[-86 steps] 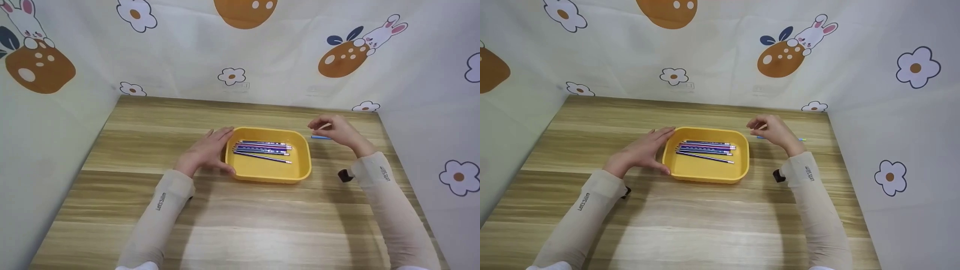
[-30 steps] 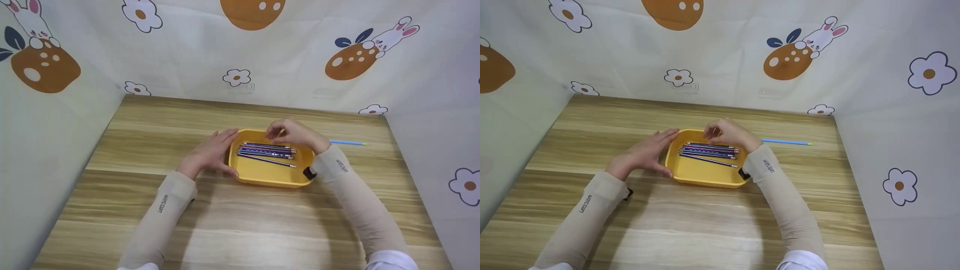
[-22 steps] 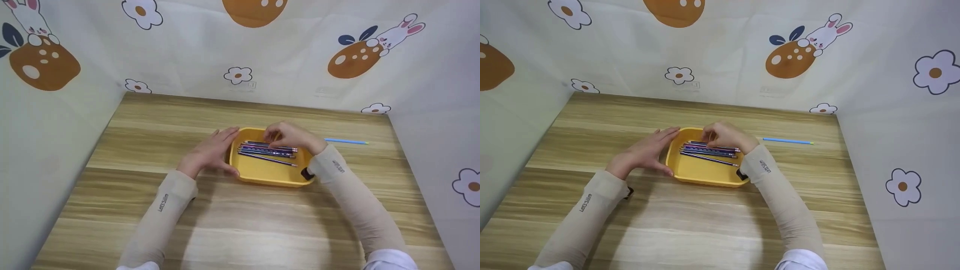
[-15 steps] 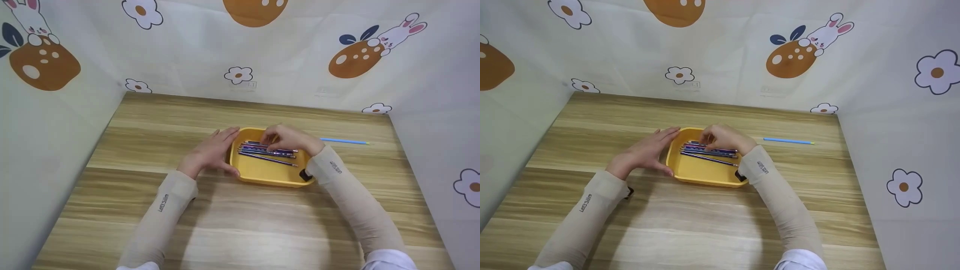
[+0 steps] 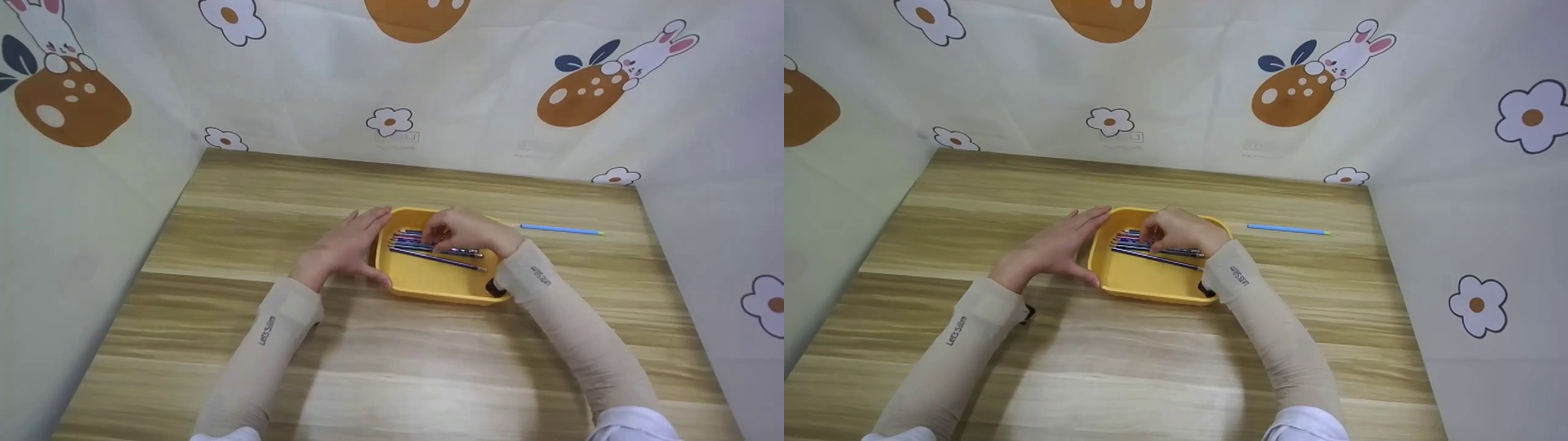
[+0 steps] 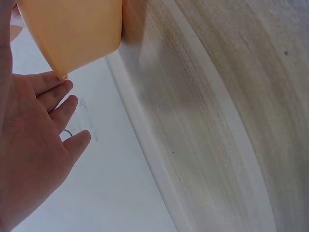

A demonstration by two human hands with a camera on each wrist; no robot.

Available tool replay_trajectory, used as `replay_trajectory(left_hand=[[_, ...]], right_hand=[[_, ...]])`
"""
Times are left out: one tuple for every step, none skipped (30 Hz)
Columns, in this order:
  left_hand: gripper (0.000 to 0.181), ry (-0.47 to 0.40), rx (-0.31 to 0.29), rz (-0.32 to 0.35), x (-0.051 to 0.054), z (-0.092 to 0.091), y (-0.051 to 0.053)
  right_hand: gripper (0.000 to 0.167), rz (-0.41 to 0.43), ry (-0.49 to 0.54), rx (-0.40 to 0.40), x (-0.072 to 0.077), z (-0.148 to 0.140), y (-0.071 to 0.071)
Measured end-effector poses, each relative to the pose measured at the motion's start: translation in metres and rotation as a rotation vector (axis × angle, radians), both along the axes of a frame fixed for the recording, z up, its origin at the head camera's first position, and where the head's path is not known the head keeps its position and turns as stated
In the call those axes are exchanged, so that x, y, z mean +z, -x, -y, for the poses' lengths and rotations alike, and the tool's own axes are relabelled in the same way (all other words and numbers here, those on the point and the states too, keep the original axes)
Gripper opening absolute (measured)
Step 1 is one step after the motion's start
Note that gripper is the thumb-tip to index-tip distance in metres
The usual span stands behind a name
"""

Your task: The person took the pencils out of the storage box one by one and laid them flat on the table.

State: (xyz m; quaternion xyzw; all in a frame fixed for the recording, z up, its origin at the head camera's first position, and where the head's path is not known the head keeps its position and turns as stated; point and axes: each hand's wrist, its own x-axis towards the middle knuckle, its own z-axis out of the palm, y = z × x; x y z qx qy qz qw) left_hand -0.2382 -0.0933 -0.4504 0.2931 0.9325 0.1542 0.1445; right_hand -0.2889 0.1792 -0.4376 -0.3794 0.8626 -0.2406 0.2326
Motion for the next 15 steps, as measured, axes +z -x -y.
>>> replay_trajectory(left_hand=[[0.136,-0.002,0.002,0.002,0.000,0.000,0.000],[0.136,-0.004,0.004,0.004,0.000,0.000,0.000],[0.136,-0.008,0.006,0.006,0.000,0.000,-0.001],[0.136,-0.005,0.007,0.005,0.000,0.000,-0.001],[0.136,-0.007,0.008,0.006,0.000,0.000,-0.001],[0.136,-0.006,0.007,0.006,0.000,0.000,-0.001],[0.136,-0.004,0.006,0.006,0.000,0.000,-0.001],[0.137,-0.002,0.003,0.004,0.000,0.000,-0.001],[0.137,0.000,0.000,0.000,0.000,0.000,-0.001],[0.137,0.004,-0.001,-0.003,0.000,0.000,-0.001],[0.137,0.002,-0.005,-0.007,0.000,0.000,-0.001],[0.137,0.002,-0.008,-0.010,0.000,0.000,-0.001],[0.137,0.001,-0.010,-0.013,0.001,0.000,-0.001],[0.137,0.000,-0.012,-0.015,0.001,0.000,-0.001],[0.137,0.001,-0.013,-0.016,0.001,0.000,-0.001]], right_hand=[[0.021,-0.003,-0.004,0.006,-0.001,0.000,0.000],[0.020,-0.006,-0.006,0.014,-0.002,0.001,0.000],[0.019,-0.005,-0.005,0.020,-0.003,0.001,0.000],[0.019,0.000,-0.006,0.023,-0.004,0.001,0.000],[0.018,0.009,-0.009,0.024,-0.006,0.001,-0.001],[0.018,0.019,-0.013,0.024,-0.007,0.001,-0.001],[0.018,0.030,-0.018,0.021,-0.008,0.001,-0.001],[0.018,0.043,-0.022,0.018,-0.009,0.001,-0.001],[0.018,0.058,-0.026,0.012,-0.009,0.001,-0.001],[0.019,0.069,-0.034,0.006,-0.010,0.001,-0.002],[0.019,0.078,-0.039,0.001,-0.010,0.001,-0.002],[0.019,0.081,-0.043,0.000,-0.011,0.001,-0.002],[0.019,0.079,-0.049,-0.002,-0.012,0.002,-0.002],[0.019,0.076,-0.054,-0.002,-0.012,0.002,-0.003],[0.019,0.072,-0.060,-0.003,-0.012,0.002,-0.003]])
